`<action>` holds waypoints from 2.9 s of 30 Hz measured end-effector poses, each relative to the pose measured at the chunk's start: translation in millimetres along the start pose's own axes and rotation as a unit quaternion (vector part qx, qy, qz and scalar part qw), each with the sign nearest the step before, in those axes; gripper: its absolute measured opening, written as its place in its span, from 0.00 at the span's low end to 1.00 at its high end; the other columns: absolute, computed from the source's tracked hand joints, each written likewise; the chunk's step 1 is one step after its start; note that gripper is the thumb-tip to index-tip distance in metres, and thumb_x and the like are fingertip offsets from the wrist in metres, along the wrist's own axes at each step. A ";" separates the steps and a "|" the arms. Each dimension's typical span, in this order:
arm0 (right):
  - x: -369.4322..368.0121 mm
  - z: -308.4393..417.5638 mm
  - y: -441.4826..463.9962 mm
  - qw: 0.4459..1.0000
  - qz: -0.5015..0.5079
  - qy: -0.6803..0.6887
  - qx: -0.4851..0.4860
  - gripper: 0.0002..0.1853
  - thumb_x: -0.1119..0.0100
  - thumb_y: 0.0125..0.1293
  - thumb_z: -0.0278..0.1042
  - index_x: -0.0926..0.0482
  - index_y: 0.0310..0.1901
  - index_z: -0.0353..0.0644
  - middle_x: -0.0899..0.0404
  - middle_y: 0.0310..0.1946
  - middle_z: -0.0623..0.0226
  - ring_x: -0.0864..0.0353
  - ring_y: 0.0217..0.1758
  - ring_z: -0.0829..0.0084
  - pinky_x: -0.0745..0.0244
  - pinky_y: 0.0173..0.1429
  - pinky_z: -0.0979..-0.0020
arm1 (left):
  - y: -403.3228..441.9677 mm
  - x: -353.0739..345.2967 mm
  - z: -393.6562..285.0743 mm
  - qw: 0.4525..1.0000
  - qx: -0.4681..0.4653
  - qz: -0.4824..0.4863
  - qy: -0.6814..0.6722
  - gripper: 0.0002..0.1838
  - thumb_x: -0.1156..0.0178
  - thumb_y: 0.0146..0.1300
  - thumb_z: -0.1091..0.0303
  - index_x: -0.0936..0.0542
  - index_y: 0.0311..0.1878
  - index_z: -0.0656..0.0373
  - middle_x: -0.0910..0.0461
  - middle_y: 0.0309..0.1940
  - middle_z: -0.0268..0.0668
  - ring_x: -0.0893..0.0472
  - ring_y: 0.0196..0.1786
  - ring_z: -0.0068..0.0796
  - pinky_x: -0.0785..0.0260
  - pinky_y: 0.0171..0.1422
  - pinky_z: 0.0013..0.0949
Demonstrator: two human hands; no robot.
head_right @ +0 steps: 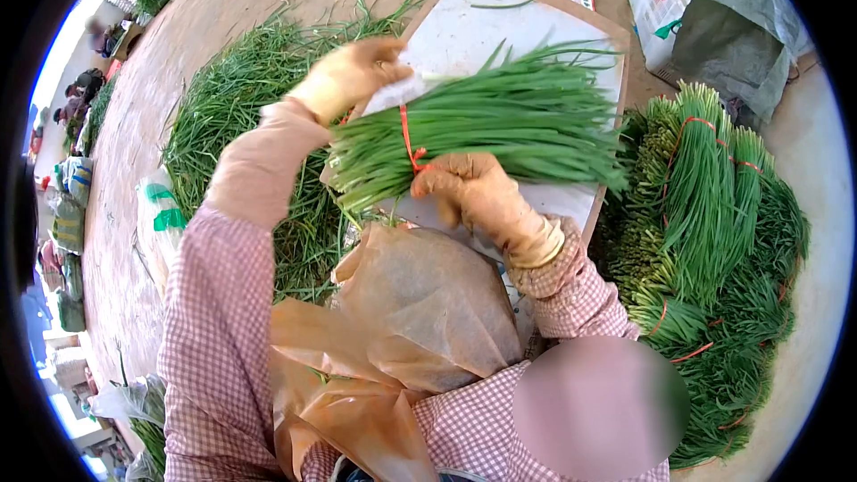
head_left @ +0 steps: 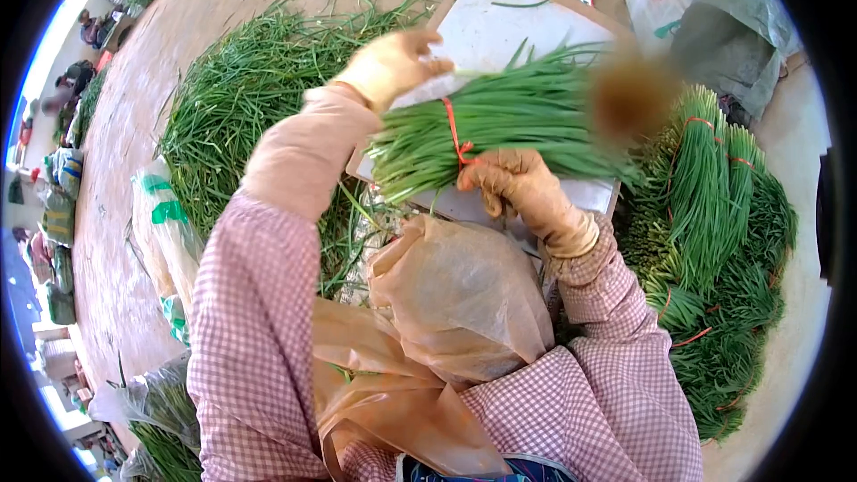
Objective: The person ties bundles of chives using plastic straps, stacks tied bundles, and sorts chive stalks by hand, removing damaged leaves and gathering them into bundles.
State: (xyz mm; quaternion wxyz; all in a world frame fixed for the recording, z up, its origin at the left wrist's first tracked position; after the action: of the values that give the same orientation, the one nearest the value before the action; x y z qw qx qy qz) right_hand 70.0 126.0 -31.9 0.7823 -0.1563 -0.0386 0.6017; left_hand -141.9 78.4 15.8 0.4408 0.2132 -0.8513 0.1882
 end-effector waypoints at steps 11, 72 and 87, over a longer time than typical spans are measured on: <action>13.4 69.4 26.0 0.937 -0.042 -0.333 0.100 0.11 0.43 0.64 0.37 0.18 0.33 0.38 0.25 0.16 0.65 0.26 0.19 0.71 0.32 0.25 0.69 | -71.0 -25.9 -43.1 0.957 -0.120 -0.028 0.262 0.56 0.26 0.40 0.49 0.44 0.70 0.63 0.31 0.61 0.52 0.33 0.66 0.49 0.42 0.69 0.46; 50.0 20.3 -51.1 0.912 -0.336 -0.073 0.223 0.06 0.42 0.66 0.27 0.22 0.41 0.35 0.23 0.29 0.72 0.29 0.32 0.83 0.32 0.37 0.79 | -56.2 -46.9 -46.8 0.953 -0.023 -0.055 0.297 0.40 0.23 0.36 0.52 0.27 0.53 0.61 0.22 0.45 0.42 0.23 0.53 0.42 0.31 0.57 0.42; 59.2 19.7 2.8 0.948 -0.275 -0.106 0.119 0.11 0.38 0.61 0.32 0.21 0.41 0.34 0.23 0.22 0.65 0.28 0.24 0.78 0.31 0.31 0.74 | -58.1 -50.5 -40.6 0.955 -0.051 -0.097 0.277 0.38 0.23 0.34 0.54 0.27 0.50 0.60 0.23 0.45 0.44 0.23 0.52 0.44 0.33 0.57 0.44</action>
State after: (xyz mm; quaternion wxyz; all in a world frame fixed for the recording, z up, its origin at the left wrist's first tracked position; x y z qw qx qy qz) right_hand 78.6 187.0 -21.7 0.9216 0.0197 -0.0908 0.3769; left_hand -57.6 60.3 3.5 0.6856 0.2115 -0.6797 0.1524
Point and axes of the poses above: each hand's wrist, its own y-axis towards the middle knuckle, its own x-axis out of the back of the hand, z = x × y, the point moved 4 cm from there along y, towards the middle knuckle
